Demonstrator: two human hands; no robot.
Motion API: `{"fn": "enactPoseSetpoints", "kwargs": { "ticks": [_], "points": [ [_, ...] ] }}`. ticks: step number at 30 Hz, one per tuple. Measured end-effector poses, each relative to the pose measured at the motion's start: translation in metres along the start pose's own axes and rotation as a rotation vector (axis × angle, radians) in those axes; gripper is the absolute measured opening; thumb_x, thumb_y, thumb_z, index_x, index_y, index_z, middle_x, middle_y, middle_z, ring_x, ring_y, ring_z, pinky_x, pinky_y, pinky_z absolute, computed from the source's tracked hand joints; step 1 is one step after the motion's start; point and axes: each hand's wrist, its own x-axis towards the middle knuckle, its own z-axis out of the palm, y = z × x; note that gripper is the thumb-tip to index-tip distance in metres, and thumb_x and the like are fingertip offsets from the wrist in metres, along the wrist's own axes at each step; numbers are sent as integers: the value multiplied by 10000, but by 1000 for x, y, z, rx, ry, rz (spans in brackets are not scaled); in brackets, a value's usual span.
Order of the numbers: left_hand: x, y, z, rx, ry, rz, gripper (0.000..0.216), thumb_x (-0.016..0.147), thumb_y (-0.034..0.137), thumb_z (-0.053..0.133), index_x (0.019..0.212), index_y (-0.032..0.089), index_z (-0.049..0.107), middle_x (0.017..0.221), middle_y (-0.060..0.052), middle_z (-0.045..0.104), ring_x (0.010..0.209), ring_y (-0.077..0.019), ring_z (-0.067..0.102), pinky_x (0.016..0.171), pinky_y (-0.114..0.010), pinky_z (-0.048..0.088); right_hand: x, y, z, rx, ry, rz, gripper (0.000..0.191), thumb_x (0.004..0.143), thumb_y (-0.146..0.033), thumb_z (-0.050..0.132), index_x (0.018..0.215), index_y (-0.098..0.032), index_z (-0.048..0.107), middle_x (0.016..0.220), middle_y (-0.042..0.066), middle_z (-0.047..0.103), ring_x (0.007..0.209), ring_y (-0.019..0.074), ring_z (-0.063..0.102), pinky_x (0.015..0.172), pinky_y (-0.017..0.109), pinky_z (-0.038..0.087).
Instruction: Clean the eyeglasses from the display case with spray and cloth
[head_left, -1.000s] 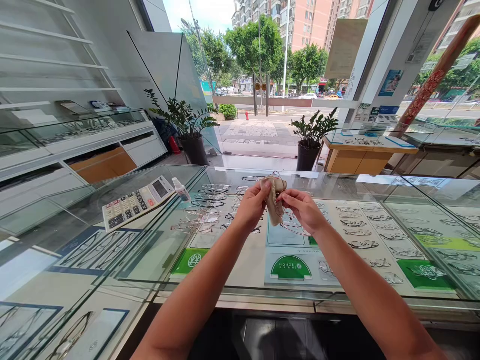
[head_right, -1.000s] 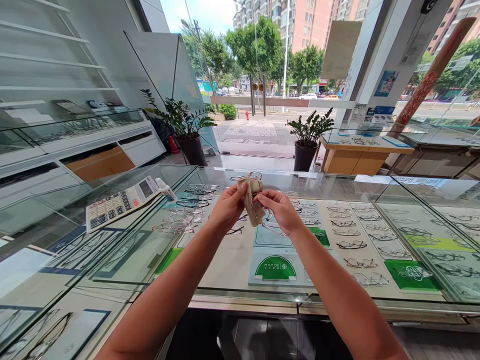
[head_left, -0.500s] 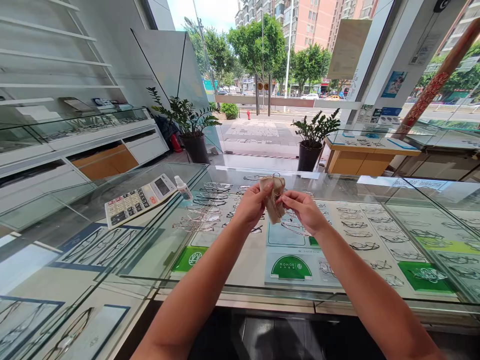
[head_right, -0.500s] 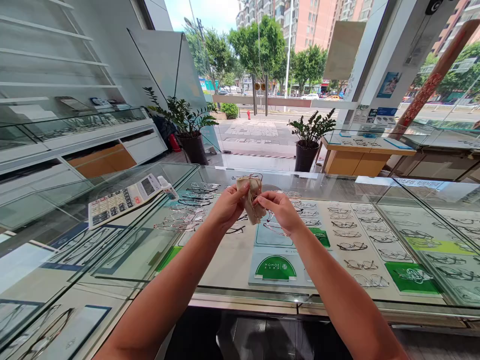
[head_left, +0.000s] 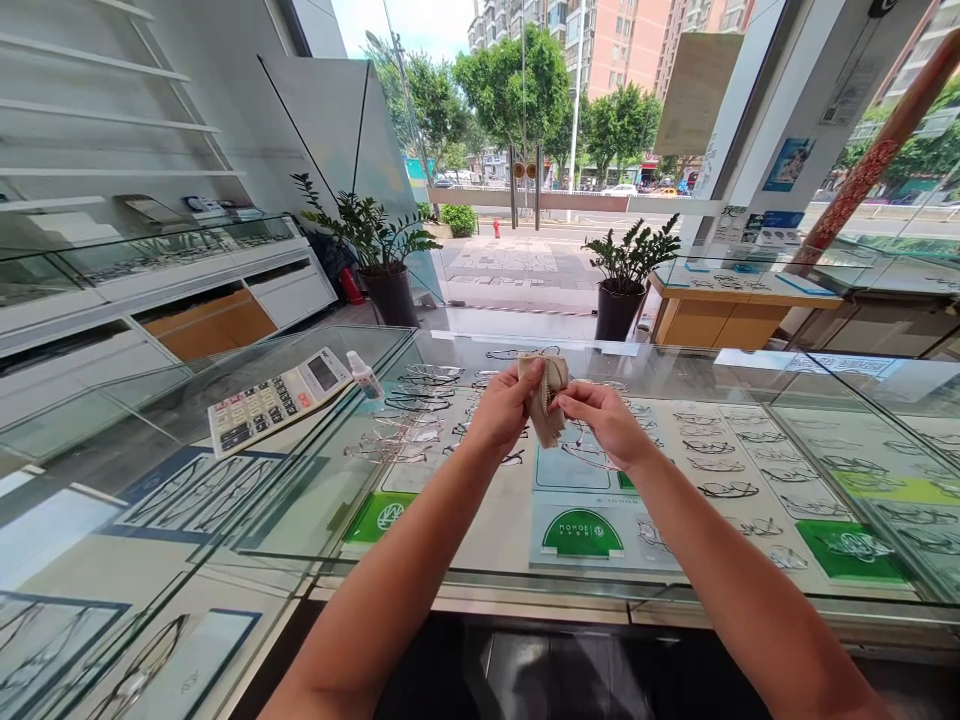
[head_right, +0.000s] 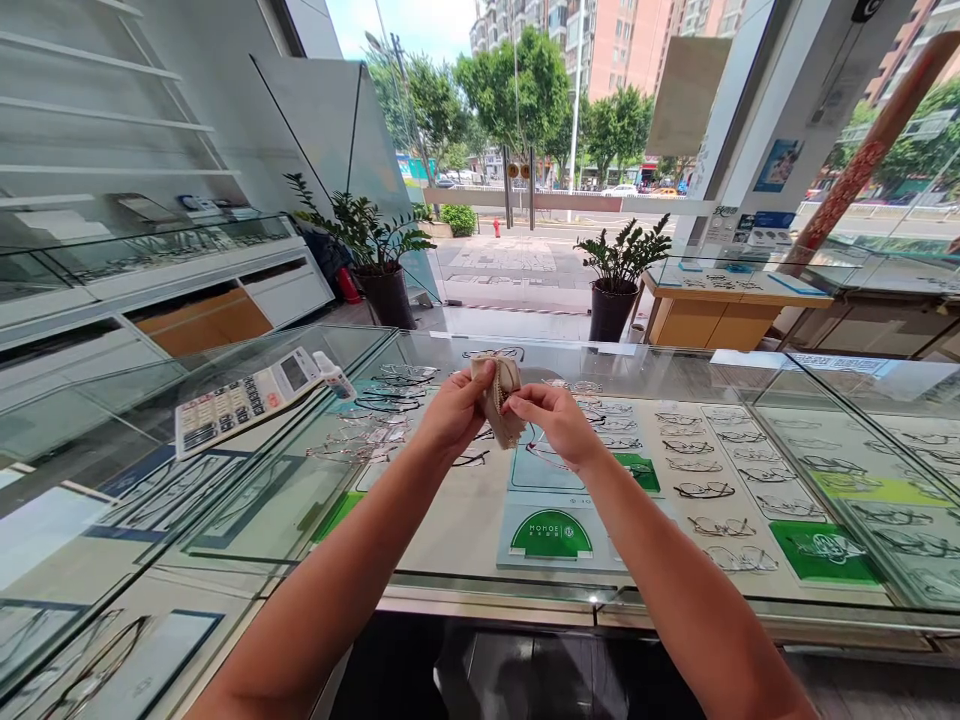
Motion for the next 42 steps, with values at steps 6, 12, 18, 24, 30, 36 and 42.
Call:
{"fn": "enactPoseSetpoints", "kwargs": {
  "ticks": [6, 12, 18, 24, 30, 36, 42],
  "points": [
    [-3, 3, 5, 36, 36, 15, 505, 669, 508, 1007, 923, 135, 779, 770, -33, 752, 626, -131, 652, 608, -252, 540, -1, -1, 2, -49, -10, 0, 375, 793, -583, 877, 823, -217, 800, 823, 23, 706, 807, 192, 563, 816, 362, 457],
    [-6, 3, 9, 45, 30, 26, 477, 619, 354, 1038, 950, 148, 764, 826, -24, 767, 642, -126, 671, 631, -257, 582, 2, 3, 1, 34, 14, 2, 391, 744, -581, 913, 813, -217, 789, 824, 21, 702, 824, 193, 573, 825, 361, 463],
    [-8, 4, 10, 95, -25, 66, 512, 720, 441, 985, 1098, 157, 790, 992, -90, 813, 782, -194, 743, 720, -314, 630, 4, 7, -1, 78, 53, 20, 394, 735, -576, 924, 826, -217, 789, 798, 7, 667, 772, 171, 506, 769, 347, 429],
    [-7, 4, 11, 123, -42, 118, 546, 800, 627, 889, 1037, 142, 812, 820, -67, 771, 639, -161, 672, 580, -271, 554, 2, 5, -3, 70, 37, 24, 344, 769, -545, 914, 858, -227, 817, 856, 22, 711, 793, 177, 528, 809, 355, 447],
    [-7, 0, 11, 157, 32, 161, 529, 811, 654, 867, 938, 144, 801, 825, -69, 777, 665, -160, 685, 605, -264, 548, 2, 3, 0, 27, -28, 1, 355, 788, -574, 895, 871, -235, 830, 918, 51, 773, 910, 225, 647, 922, 402, 506],
    [-8, 1, 12, 141, 62, 129, 471, 747, 578, 931, 891, 153, 786, 781, -54, 770, 595, -139, 639, 550, -257, 524, 1, 3, 5, 11, -48, -9, 376, 775, -595, 898, 831, -234, 812, 891, 45, 769, 927, 238, 657, 957, 422, 512],
    [-10, 8, 12, 125, 29, 77, 487, 659, 452, 1009, 964, 149, 779, 838, -56, 789, 653, -158, 692, 629, -286, 600, 1, 2, 2, 87, -10, 7, 365, 744, -562, 923, 822, -225, 806, 832, 23, 714, 823, 192, 585, 846, 364, 479]
  ]
}}
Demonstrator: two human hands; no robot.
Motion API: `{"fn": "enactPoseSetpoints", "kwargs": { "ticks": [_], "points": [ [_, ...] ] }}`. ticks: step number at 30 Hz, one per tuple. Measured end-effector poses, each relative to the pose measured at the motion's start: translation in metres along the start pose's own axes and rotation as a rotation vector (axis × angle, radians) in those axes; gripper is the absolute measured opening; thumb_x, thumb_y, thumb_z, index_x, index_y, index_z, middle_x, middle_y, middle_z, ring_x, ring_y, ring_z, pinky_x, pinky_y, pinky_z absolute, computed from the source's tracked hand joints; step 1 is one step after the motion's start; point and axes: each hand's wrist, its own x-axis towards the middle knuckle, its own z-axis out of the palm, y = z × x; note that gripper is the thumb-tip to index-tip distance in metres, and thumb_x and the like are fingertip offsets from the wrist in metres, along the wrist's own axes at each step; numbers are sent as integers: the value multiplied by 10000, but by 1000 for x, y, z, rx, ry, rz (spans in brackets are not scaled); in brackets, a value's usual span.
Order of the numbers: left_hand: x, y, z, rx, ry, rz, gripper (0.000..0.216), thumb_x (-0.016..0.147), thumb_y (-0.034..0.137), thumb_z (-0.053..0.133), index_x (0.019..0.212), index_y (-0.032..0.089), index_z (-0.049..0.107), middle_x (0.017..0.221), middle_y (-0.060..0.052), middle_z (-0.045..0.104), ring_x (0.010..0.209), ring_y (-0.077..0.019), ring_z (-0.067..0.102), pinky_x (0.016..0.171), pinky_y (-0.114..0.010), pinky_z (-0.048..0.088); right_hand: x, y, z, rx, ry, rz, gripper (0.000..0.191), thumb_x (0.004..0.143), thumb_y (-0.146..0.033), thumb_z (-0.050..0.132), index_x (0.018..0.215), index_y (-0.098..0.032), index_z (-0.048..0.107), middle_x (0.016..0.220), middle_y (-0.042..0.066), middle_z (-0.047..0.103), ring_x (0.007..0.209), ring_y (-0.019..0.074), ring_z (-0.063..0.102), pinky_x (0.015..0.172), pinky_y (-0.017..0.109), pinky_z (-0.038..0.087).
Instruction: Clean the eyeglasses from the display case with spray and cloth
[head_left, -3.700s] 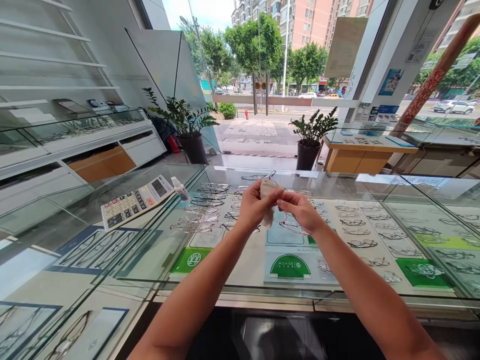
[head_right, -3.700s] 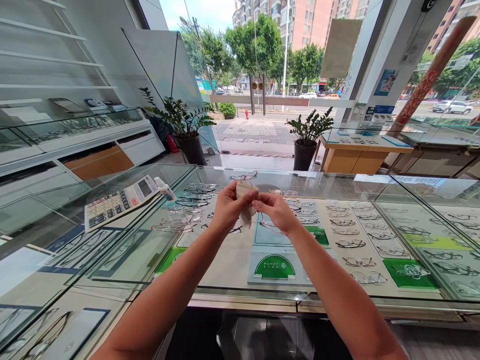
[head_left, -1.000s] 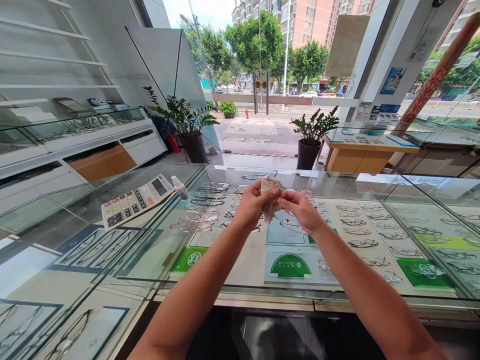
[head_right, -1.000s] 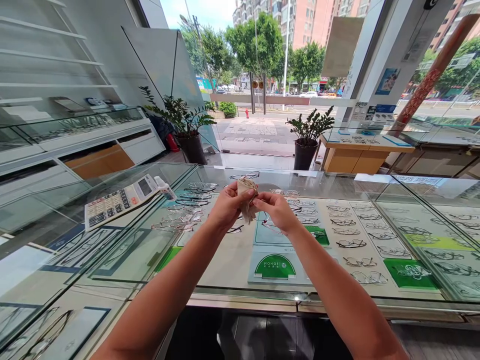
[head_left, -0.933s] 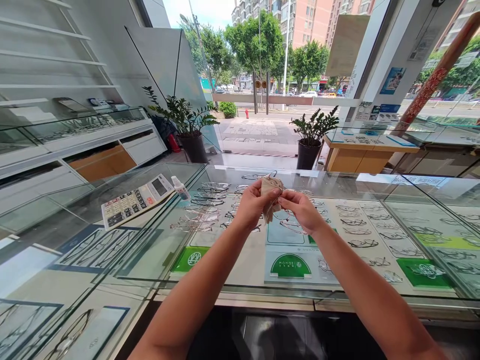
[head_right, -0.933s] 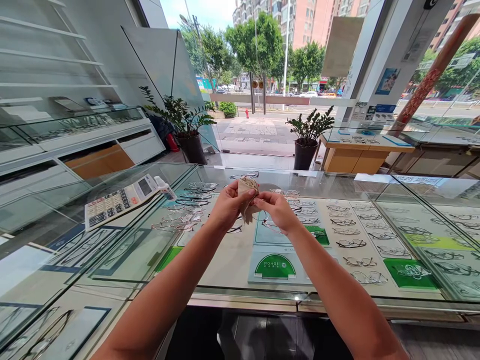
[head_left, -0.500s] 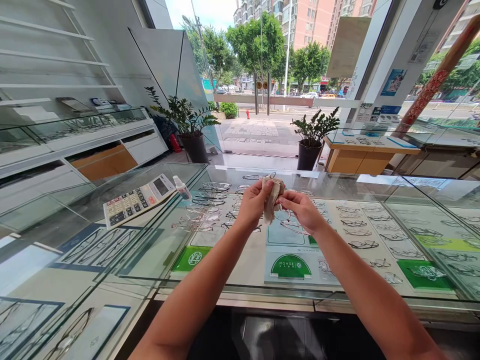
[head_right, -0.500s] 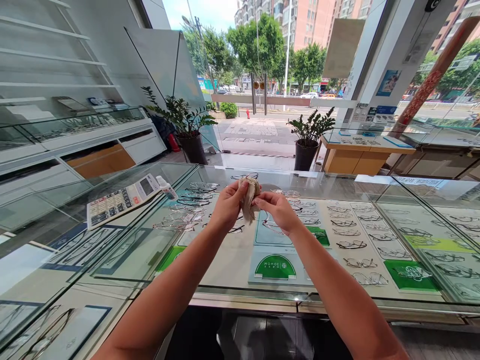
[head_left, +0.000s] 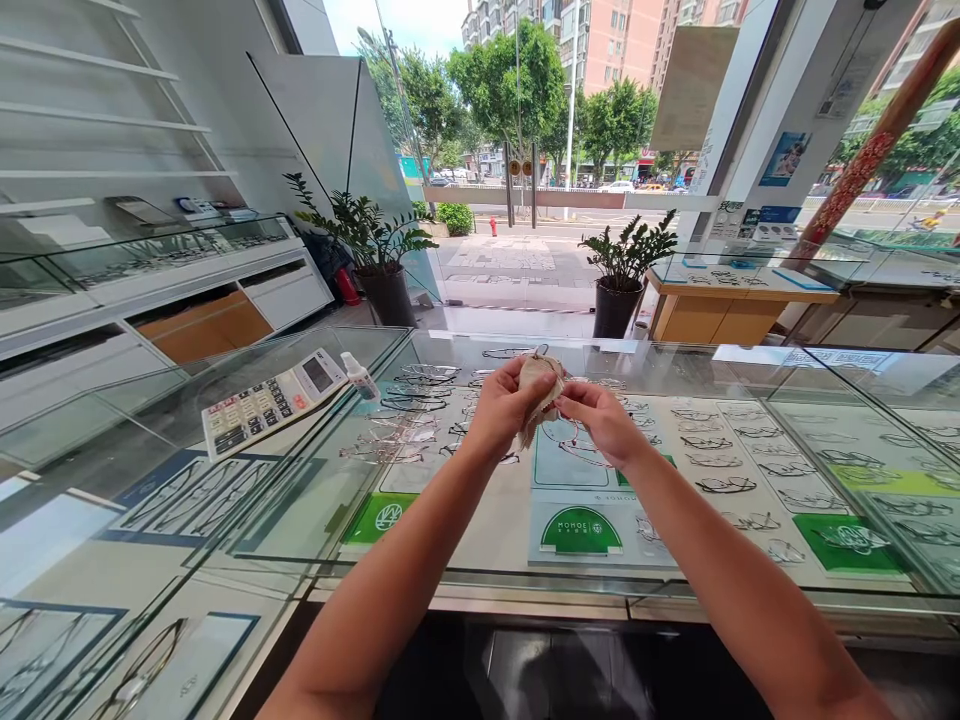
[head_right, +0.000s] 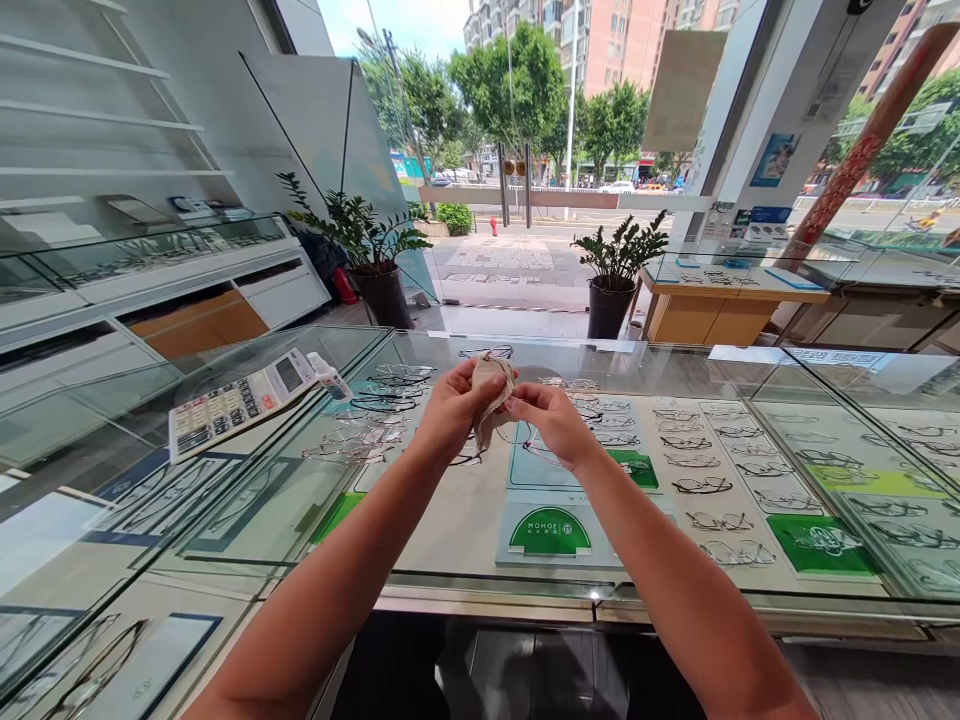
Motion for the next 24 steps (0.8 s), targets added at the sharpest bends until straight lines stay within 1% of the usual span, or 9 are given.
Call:
{"fn": "enactPoseSetpoints", "kwargs": {
  "ticks": [3, 6, 8, 10, 12, 17, 19, 21, 24],
  "points": [
    [0, 0, -2, 43, -39, 2, 533, 661, 421, 1011, 1059, 156, 774, 949, -78, 812, 739, -189, 732, 709, -323, 635, 1, -1, -4, 31, 25, 7, 359, 737, -547, 923, 817, -219, 803, 785, 9, 670, 769, 174, 528, 781, 345, 441],
    [0, -3, -2, 130, -25, 79, 533, 699, 424, 990, 1105, 163, 764, 1030, -92, 814, 818, -206, 742, 743, -318, 625, 1, -1, -6, 42, 22, 17, 337, 747, -529, 914, 809, -217, 804, 785, 9, 666, 764, 171, 509, 768, 342, 424],
    [0, -6, -2, 184, -8, 127, 490, 719, 450, 975, 1049, 160, 759, 963, -79, 806, 773, -190, 723, 699, -294, 596, 1, 0, -6, 31, 3, 29, 325, 747, -518, 917, 818, -217, 817, 797, 12, 679, 770, 170, 507, 777, 344, 421],
    [0, -8, -1, 212, 13, 163, 457, 734, 499, 957, 949, 160, 738, 821, -46, 767, 662, -159, 670, 620, -270, 549, 1, 1, -4, 18, -17, 38, 326, 739, -515, 928, 841, -220, 835, 821, 18, 705, 785, 172, 523, 801, 349, 429],
    [-2, -10, 0, 232, 50, 210, 459, 759, 553, 929, 878, 168, 710, 733, -22, 726, 593, -137, 618, 563, -251, 500, 0, 2, -2, 14, -34, 30, 337, 734, -526, 936, 861, -226, 847, 849, 25, 729, 813, 182, 554, 838, 358, 448],
    [-3, -14, -2, 334, 153, 310, 524, 892, 685, 770, 817, 173, 682, 685, -20, 709, 561, -126, 588, 527, -237, 445, -1, 1, 6, -4, -85, -6, 360, 765, -581, 913, 838, -237, 840, 850, 37, 731, 869, 214, 600, 888, 388, 479],
    [-1, -14, -3, 311, 165, 305, 580, 902, 735, 726, 772, 174, 661, 662, -22, 696, 562, -127, 590, 537, -239, 448, -2, 1, 7, -14, -87, -3, 363, 771, -587, 909, 828, -235, 841, 864, 41, 731, 867, 213, 593, 885, 389, 471],
    [2, -13, -5, 245, 117, 243, 615, 883, 777, 716, 779, 173, 671, 671, -31, 699, 581, -141, 612, 554, -250, 470, -2, 1, 6, 0, -62, 8, 366, 755, -587, 920, 816, -235, 841, 887, 42, 736, 862, 208, 584, 876, 383, 460],
    [7, -13, -7, 168, 35, 155, 623, 842, 789, 754, 852, 168, 713, 739, -36, 719, 648, -155, 638, 604, -262, 504, -1, 1, 1, 57, 11, 28, 355, 706, -567, 957, 784, -245, 829, 883, 28, 745, 823, 186, 552, 835, 361, 439]
  ]
}}
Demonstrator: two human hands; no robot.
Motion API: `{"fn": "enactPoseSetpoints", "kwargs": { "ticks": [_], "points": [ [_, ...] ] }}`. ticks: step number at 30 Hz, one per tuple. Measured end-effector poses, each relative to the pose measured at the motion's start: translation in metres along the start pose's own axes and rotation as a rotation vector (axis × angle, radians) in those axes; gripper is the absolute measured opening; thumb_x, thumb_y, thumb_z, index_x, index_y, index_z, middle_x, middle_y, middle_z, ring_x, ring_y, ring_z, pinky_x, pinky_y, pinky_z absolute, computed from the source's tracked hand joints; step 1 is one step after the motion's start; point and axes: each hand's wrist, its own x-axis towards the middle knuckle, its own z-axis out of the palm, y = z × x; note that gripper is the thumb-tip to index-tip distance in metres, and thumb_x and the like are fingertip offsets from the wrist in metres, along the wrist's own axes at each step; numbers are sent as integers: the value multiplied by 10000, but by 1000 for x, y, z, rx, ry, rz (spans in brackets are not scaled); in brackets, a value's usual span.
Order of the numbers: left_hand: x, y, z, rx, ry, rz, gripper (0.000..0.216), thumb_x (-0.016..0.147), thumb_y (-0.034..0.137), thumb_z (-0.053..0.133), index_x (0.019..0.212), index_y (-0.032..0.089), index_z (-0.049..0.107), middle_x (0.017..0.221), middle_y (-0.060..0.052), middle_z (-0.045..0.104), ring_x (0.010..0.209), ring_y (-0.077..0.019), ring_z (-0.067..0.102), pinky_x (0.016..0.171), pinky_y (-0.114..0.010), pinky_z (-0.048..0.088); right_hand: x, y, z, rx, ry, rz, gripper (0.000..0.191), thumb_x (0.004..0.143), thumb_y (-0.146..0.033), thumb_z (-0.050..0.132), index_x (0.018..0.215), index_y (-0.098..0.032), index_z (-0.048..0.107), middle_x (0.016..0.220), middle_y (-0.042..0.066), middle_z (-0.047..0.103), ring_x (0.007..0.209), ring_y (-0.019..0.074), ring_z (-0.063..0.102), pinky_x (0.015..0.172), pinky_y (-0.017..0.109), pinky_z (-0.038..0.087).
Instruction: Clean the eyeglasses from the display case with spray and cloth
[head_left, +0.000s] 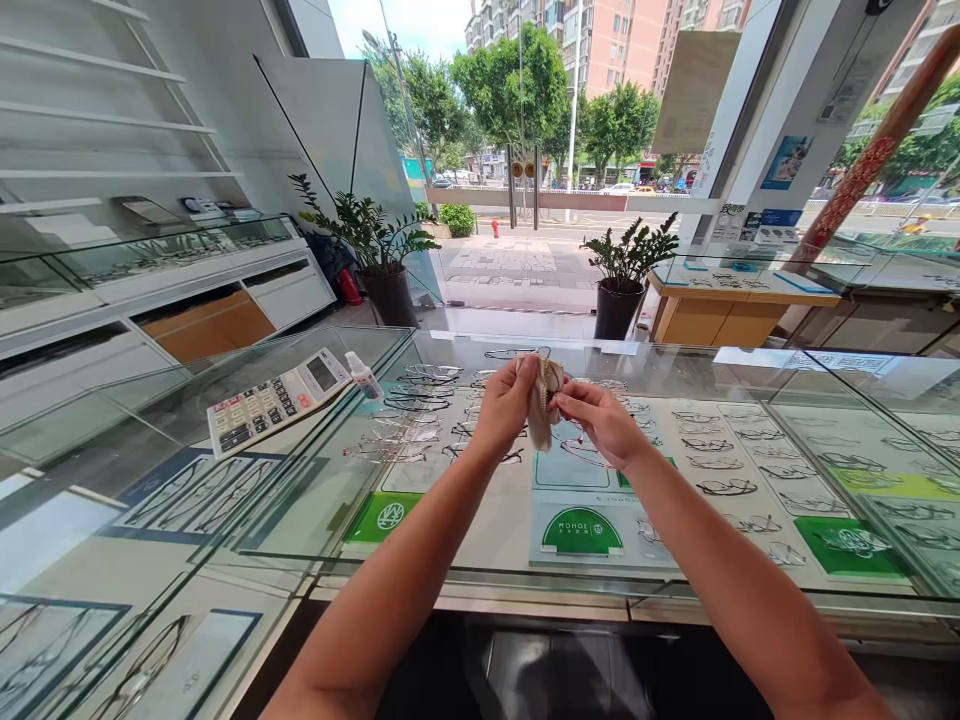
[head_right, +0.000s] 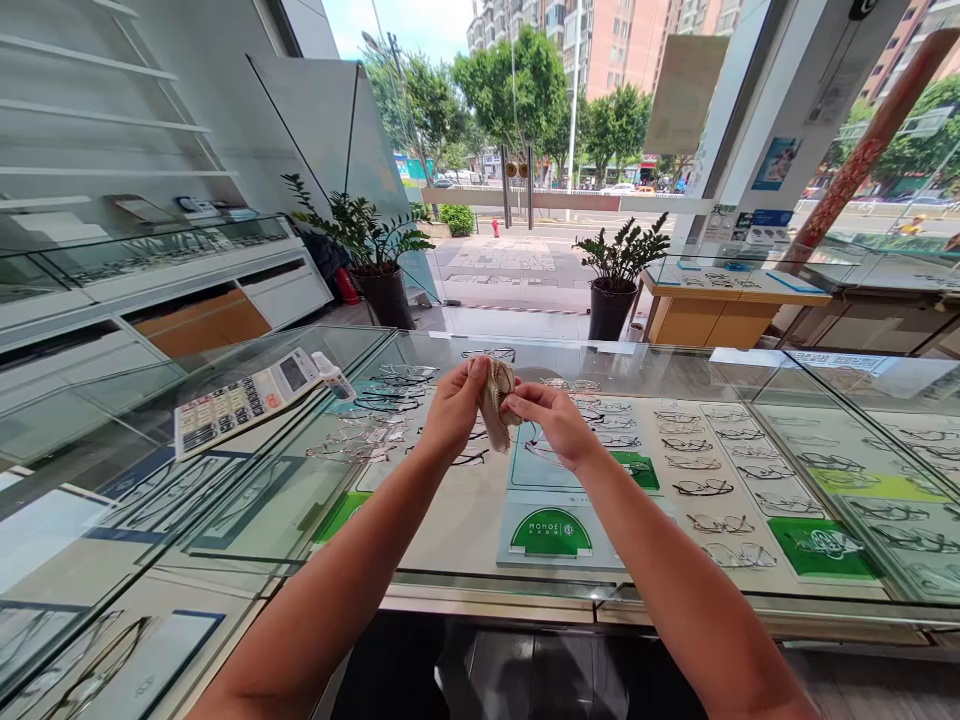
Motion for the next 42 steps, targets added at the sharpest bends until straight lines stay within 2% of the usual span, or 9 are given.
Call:
{"fn": "enactPoseSetpoints", "kwargs": {
  "ticks": [7, 12, 16, 20, 25, 29, 33, 37, 42],
  "points": [
    [2, 0, 0, -80, -29, -60, 617, 754, 746, 860, 857, 155, 718, 738, 11, 660, 663, -107, 544, 666, -238, 475, 3, -2, -5, 80, 68, 13, 338, 674, -541, 977, 786, -258, 829, 870, 9, 752, 771, 160, 517, 764, 335, 420],
    [2, -2, -1, -78, 7, -67, 623, 750, 748, 861, 844, 149, 716, 711, 16, 623, 649, -104, 506, 636, -233, 431, 2, -3, -10, 89, 74, -12, 302, 731, -525, 954, 815, -259, 838, 915, 18, 773, 777, 156, 529, 765, 333, 434],
    [3, -5, -2, -50, -7, -75, 620, 774, 751, 841, 868, 149, 728, 725, 5, 635, 657, -111, 499, 619, -231, 385, 4, -7, -18, 131, 130, -77, 267, 758, -502, 947, 869, -281, 845, 985, 22, 794, 817, 165, 571, 763, 328, 460],
    [1, -6, -1, 14, -83, -99, 621, 817, 762, 794, 886, 147, 743, 738, -10, 642, 680, -129, 516, 629, -243, 373, 5, -11, -23, 177, 192, -104, 263, 735, -482, 968, 859, -287, 843, 1061, 11, 788, 835, 150, 603, 743, 301, 474],
    [-3, -3, 2, 97, -239, -105, 600, 868, 747, 750, 869, 148, 721, 778, -19, 650, 721, -142, 532, 678, -260, 401, 5, -15, -23, 194, 187, -117, 244, 763, -478, 955, 851, -286, 832, 1037, 13, 779, 883, 162, 638, 756, 293, 502],
    [-6, 0, 3, 147, -330, -126, 633, 867, 773, 729, 798, 148, 658, 715, 5, 581, 662, -120, 474, 629, -250, 366, 4, -15, -24, 222, 195, -118, 250, 760, -470, 962, 857, -288, 820, 1042, 7, 776, 863, 156, 646, 745, 287, 516],
    [-8, 2, 4, 155, -395, -143, 614, 870, 757, 739, 806, 152, 650, 716, 10, 578, 654, -121, 484, 629, -254, 395, 5, -15, -24, 228, 169, -122, 257, 770, -472, 959, 865, -281, 815, 1051, 7, 766, 844, 144, 640, 720, 272, 518],
    [-10, 2, 5, 159, -398, -150, 584, 879, 735, 743, 824, 156, 692, 731, -9, 622, 653, -135, 518, 632, -266, 406, 4, -13, -23, 222, 133, -110, 248, 789, -475, 946, 868, -284, 809, 1040, 8, 759, 860, 150, 648, 721, 275, 519],
    [-12, -2, 11, 100, -324, -157, 610, 853, 761, 755, 803, 155, 722, 719, -38, 669, 638, -149, 558, 625, -270, 417, 3, -11, -19, 193, 135, -109, 252, 798, -498, 933, 870, -290, 810, 1045, 14, 759, 890, 171, 653, 730, 297, 515]
  ]
}}
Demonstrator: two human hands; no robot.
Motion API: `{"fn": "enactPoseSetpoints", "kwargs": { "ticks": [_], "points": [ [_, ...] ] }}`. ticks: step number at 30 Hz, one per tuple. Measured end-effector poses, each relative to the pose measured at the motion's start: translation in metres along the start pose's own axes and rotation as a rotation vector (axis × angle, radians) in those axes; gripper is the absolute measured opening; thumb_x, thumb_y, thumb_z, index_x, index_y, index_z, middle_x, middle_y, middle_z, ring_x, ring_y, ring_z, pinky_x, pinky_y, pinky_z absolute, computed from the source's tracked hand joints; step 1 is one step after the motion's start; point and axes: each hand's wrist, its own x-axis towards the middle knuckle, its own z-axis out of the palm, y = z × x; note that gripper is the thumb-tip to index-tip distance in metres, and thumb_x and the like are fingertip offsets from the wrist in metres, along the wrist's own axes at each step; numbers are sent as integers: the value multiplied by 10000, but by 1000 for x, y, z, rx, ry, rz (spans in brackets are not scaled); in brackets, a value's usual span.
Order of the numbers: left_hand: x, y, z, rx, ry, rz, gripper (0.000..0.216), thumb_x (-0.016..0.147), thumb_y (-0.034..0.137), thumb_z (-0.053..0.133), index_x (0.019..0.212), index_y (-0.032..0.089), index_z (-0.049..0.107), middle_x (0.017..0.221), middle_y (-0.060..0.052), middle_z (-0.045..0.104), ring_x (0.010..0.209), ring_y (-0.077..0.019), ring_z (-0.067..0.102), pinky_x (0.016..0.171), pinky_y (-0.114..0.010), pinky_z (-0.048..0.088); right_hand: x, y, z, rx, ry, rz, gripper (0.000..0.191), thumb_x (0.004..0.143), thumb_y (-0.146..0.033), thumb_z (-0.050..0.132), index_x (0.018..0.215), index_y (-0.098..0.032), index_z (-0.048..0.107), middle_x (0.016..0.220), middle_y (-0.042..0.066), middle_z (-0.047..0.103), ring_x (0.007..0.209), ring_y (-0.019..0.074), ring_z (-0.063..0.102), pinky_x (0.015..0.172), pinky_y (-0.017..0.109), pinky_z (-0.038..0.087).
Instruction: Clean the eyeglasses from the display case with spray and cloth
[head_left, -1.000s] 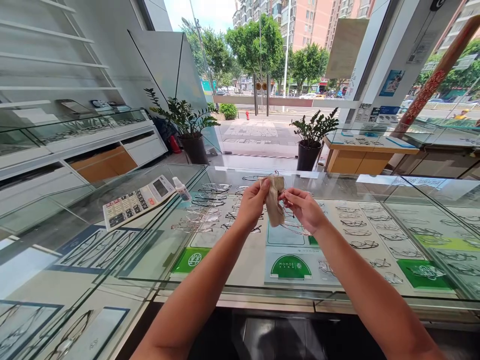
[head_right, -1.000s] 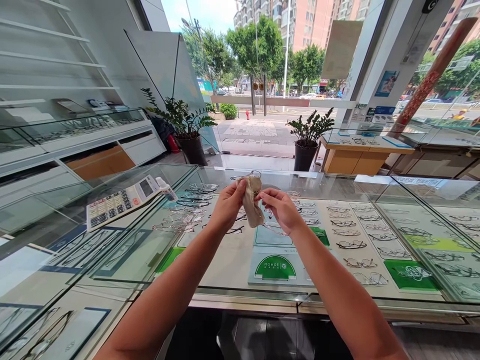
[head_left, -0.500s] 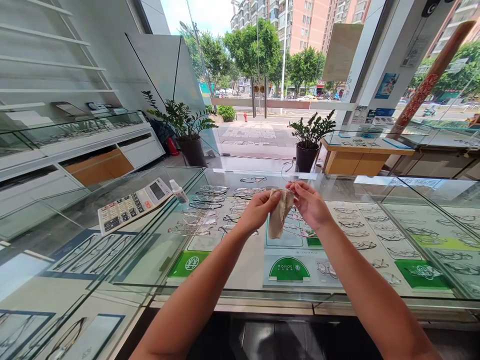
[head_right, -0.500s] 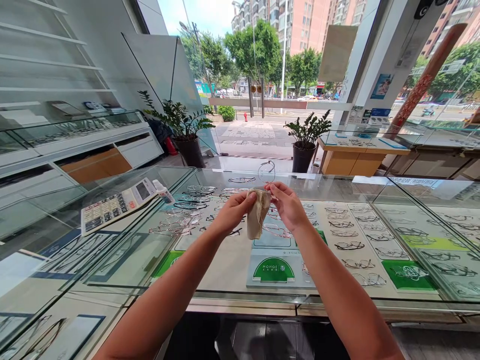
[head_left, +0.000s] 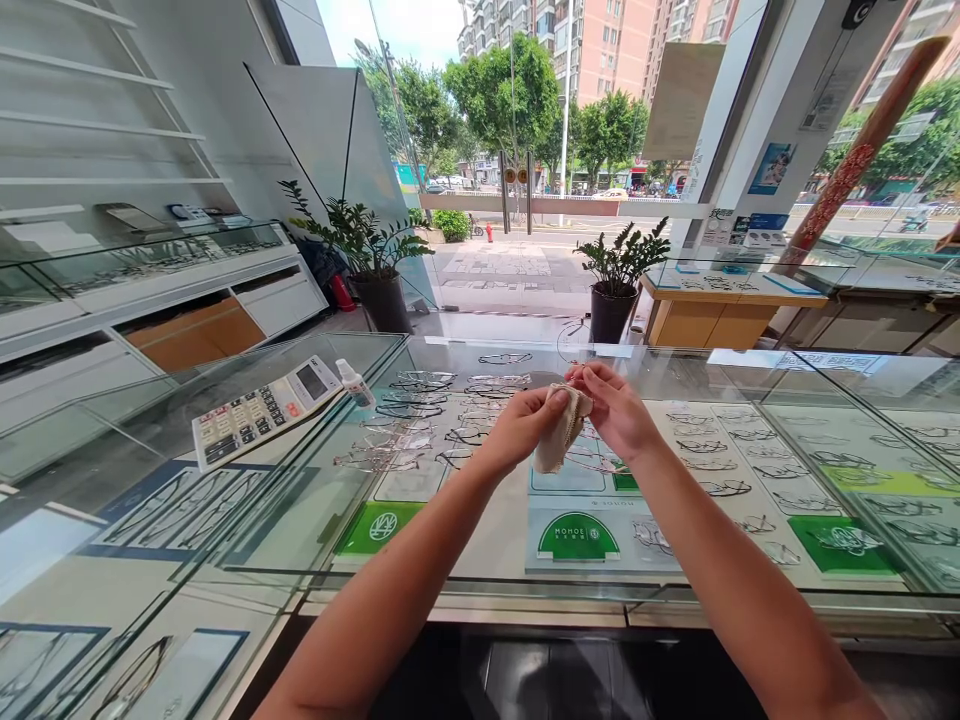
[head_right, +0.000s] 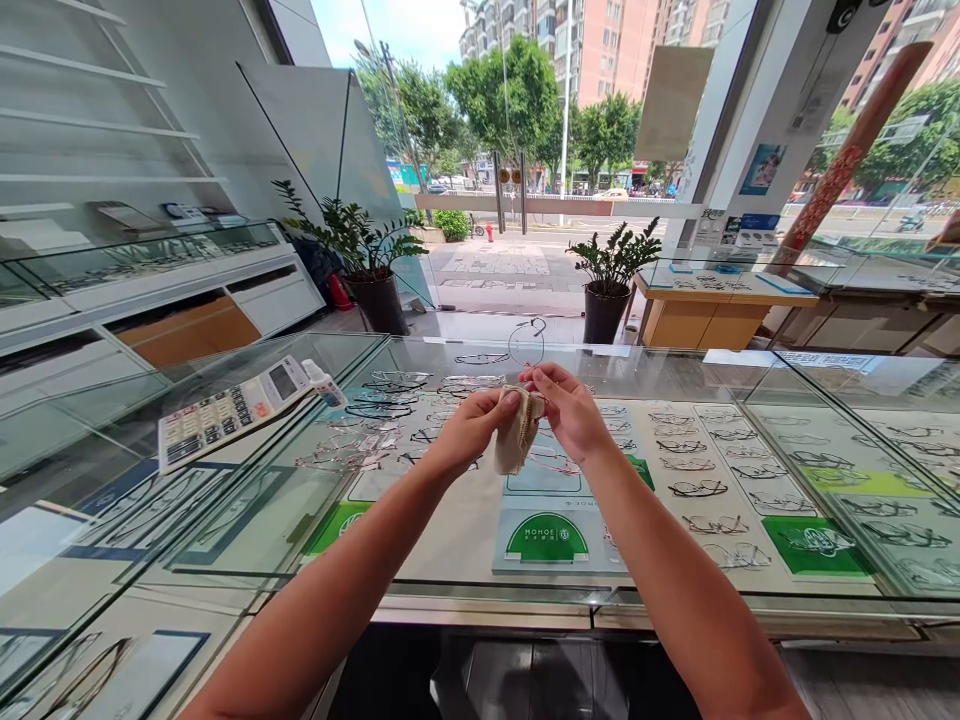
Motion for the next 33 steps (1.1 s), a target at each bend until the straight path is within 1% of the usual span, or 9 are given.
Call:
{"fn": "enactPoseSetpoints", "kwargs": {
  "ticks": [5, 8, 12, 15, 20, 23, 26, 30, 33],
  "points": [
    [0, -3, 4, -98, 44, -22, 605, 835, 749, 788, 846, 146, 743, 745, -56, 708, 675, -165, 625, 654, -276, 471, -2, 3, 7, -50, -7, -17, 293, 766, -538, 941, 870, -293, 818, 1005, 22, 766, 961, 208, 669, 838, 339, 533],
    [0, -3, 4, -102, 76, -33, 585, 785, 713, 852, 818, 141, 736, 734, -42, 694, 652, -150, 606, 625, -264, 454, -4, 6, 13, -63, 12, -10, 310, 744, -554, 950, 852, -290, 826, 969, 19, 760, 941, 205, 656, 863, 343, 529],
    [-3, -1, 2, -83, 37, -70, 522, 728, 594, 939, 905, 137, 758, 740, -25, 684, 588, -123, 561, 560, -248, 411, -7, 7, 18, -48, 53, -13, 302, 726, -538, 965, 828, -287, 831, 936, 13, 747, 927, 197, 629, 861, 336, 520],
    [-5, 2, 2, -99, -11, -91, 510, 715, 527, 966, 981, 145, 759, 761, -21, 687, 578, -118, 565, 545, -241, 412, -7, 5, 17, -31, 74, -6, 310, 719, -535, 964, 819, -278, 823, 904, 14, 735, 860, 190, 606, 791, 337, 509],
    [-3, 2, 1, -125, -28, -33, 496, 815, 584, 885, 1009, 146, 759, 779, -34, 692, 619, -123, 577, 585, -244, 434, -4, -1, 13, -25, 93, -61, 286, 744, -519, 941, 833, -283, 807, 947, 22, 749, 842, 192, 607, 771, 352, 502],
    [2, -2, -1, -106, 34, 12, 505, 848, 630, 843, 941, 142, 756, 759, -29, 685, 633, -123, 575, 609, -245, 435, -2, -4, 9, -10, 114, -118, 263, 754, -504, 937, 856, -295, 813, 1011, 22, 758, 876, 187, 609, 807, 348, 509],
    [5, -5, -4, -122, 131, 44, 535, 815, 664, 858, 901, 146, 755, 795, -37, 709, 684, -136, 600, 654, -255, 468, 1, -9, 1, -16, 140, -150, 267, 776, -522, 923, 876, -309, 795, 1066, 20, 763, 927, 196, 625, 819, 356, 513],
    [7, -1, -5, -286, 177, -32, 582, 752, 686, 894, 973, 173, 731, 827, -40, 712, 721, -169, 643, 688, -298, 540, 5, -15, -11, -31, 178, -172, 294, 783, -544, 911, 900, -321, 760, 1081, 12, 761, 971, 211, 642, 820, 366, 516],
    [5, 7, -4, -364, 174, -38, 536, 772, 605, 912, 1018, 169, 721, 750, 12, 591, 666, -125, 571, 643, -259, 503, 8, -17, -17, -14, 183, -154, 294, 778, -531, 916, 905, -319, 758, 1079, 8, 757, 969, 207, 641, 811, 357, 519]
  ]
}}
